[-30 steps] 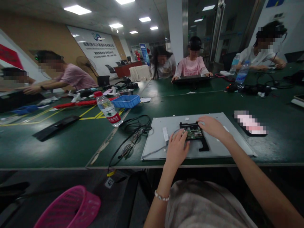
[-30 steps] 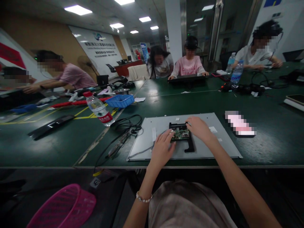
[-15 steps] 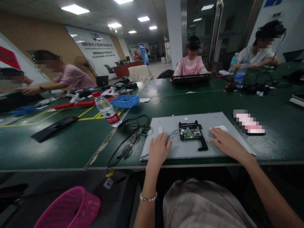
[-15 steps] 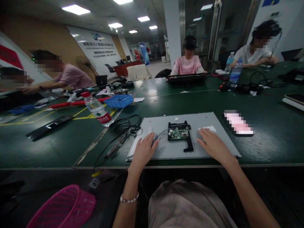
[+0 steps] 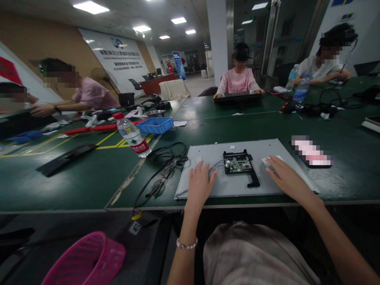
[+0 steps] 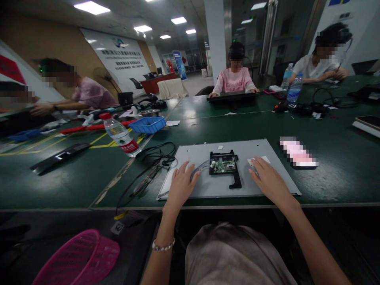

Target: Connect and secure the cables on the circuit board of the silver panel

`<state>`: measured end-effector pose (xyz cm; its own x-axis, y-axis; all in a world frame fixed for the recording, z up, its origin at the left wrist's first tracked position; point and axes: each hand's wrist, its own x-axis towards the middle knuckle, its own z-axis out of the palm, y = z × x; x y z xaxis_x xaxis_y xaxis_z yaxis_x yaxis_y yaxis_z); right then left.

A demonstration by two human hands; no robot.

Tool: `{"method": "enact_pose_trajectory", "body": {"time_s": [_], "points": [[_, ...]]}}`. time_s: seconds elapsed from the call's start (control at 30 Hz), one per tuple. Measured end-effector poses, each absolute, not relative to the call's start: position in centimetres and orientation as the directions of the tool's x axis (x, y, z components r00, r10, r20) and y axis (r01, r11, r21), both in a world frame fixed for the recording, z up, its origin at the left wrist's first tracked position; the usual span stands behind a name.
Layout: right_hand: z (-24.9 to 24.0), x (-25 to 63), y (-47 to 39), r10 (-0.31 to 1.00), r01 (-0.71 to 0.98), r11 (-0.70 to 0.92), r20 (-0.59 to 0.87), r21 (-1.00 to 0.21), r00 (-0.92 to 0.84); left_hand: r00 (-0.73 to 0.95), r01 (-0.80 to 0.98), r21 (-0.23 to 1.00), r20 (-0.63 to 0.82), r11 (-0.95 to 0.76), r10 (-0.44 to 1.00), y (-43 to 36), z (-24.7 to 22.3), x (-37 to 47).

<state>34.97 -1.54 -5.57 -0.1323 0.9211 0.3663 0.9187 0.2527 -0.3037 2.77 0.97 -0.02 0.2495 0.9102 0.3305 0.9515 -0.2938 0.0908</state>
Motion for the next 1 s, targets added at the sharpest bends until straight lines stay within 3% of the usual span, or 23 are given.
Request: {"method": "enact_pose_trajectory", "body": {"time_s": [0.23,0.63,0.87,1.0], "points": [[-5.8,34.1,-1.9,0.933,0.92,0.272,0.311,-0.282,-0.18,0.401,0.843,0.222,0.348,-0.49,0.847,0.1,-0.3,6.8],[-4.7,33.9,0.3,0.904,0.918,0.266,0.406,-0.295,-0.132,0.415,0.842,0.202,0.349,-0.5,0.84,0.3,-1.9,8.0],[0.5,29.7,4.4,0.878,0.839,0.446,0.337,-0.312,-0.341,0.414,0.84,0.22,0.329,-0.496,0.849,0.3,-1.9,8.0],[2.0,27.5,8.7,0.886,0.851,0.448,0.262,-0.274,-0.382,0.414,0.836,0.234,0.324,-0.496,0.851,0.3,-1.8,7.9]]}}
